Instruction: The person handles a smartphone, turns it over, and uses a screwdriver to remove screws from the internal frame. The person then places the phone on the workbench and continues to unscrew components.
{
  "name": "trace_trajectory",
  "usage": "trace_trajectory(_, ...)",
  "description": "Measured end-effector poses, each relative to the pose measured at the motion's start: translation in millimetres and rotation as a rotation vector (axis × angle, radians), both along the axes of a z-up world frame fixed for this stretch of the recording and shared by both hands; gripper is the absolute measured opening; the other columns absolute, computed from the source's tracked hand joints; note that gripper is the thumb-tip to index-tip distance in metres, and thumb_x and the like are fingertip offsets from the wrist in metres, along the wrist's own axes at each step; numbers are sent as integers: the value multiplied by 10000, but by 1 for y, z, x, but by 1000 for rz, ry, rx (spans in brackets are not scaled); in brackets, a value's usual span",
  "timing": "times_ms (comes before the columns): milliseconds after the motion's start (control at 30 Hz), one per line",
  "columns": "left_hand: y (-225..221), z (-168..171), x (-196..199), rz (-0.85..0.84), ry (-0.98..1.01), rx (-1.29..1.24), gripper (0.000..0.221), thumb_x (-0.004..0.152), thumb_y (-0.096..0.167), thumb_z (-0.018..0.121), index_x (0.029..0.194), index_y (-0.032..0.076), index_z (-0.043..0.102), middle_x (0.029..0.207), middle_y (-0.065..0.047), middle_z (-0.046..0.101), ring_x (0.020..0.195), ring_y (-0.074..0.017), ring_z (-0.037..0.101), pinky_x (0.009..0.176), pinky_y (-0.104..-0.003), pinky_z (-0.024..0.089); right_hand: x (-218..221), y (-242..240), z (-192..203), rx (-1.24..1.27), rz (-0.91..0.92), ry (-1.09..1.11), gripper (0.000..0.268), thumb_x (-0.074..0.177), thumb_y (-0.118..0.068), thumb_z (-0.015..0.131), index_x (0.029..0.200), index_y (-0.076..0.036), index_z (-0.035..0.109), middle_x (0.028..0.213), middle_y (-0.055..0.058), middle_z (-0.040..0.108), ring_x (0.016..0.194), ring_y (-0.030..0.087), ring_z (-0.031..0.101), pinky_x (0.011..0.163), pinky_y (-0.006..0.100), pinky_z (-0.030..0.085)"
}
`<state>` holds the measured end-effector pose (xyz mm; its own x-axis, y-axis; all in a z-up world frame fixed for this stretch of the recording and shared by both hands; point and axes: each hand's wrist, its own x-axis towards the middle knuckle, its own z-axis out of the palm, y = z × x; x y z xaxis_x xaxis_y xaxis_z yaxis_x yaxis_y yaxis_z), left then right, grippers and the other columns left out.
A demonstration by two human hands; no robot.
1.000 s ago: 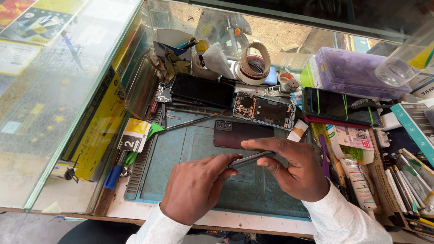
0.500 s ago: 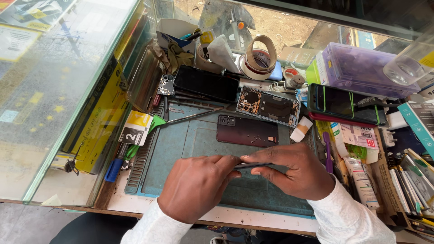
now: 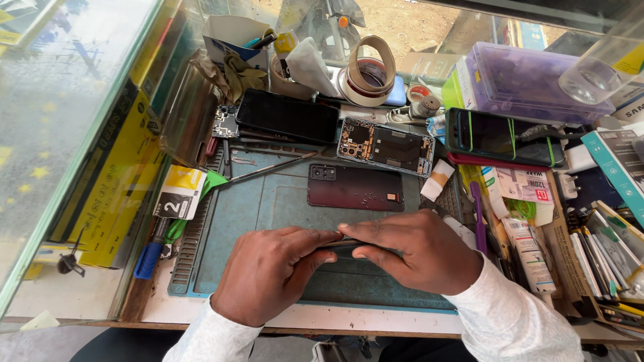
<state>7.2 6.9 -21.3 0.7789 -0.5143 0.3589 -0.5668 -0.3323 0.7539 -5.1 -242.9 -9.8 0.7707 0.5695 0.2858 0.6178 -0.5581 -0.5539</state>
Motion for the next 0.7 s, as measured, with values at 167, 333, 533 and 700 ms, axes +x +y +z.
trace_trajectory(167, -3, -1, -2, 50, 55, 48, 235, 847, 148, 762, 1078, 123, 797, 820, -105, 779, 608, -287, 736, 507, -381, 544, -1, 3, -1, -28, -10, -28, 348, 875, -111, 762, 1220, -86, 725, 945, 105, 798, 713, 244, 779, 587, 337, 607)
trace_trajectory(333, -5, 0, -4, 64, 58, 45, 222, 850, 160, 768, 1066, 117, 793, 837, -104, 784, 645, -296, 747, 528, -379, 557, -2, 1, -2, -8, 5, -47, 321, 888, -101, 752, 1206, -71, 718, 966, 100, 795, 768, 250, 787, 629, 338, 617)
trace_trajectory(533, 12, 2, 4, -92, 43, -195, 354, 878, 139, 732, 1208, 22, 682, 1013, -167, 764, 891, -322, 767, 706, -364, 596, 0, 4, 4, -15, -47, 36, 306, 886, -152, 768, 1184, -88, 747, 975, 103, 803, 770, 245, 799, 620, 341, 618)
trace_trajectory(700, 21, -2, -1, 17, 353, 25, 279, 877, 117, 704, 1148, 88, 762, 902, -142, 802, 739, -285, 798, 635, -355, 599, -3, 15, 11, -25, -31, -176, 370, 877, -243, 781, 1197, -66, 726, 1017, 118, 783, 834, 280, 770, 661, 362, 613)
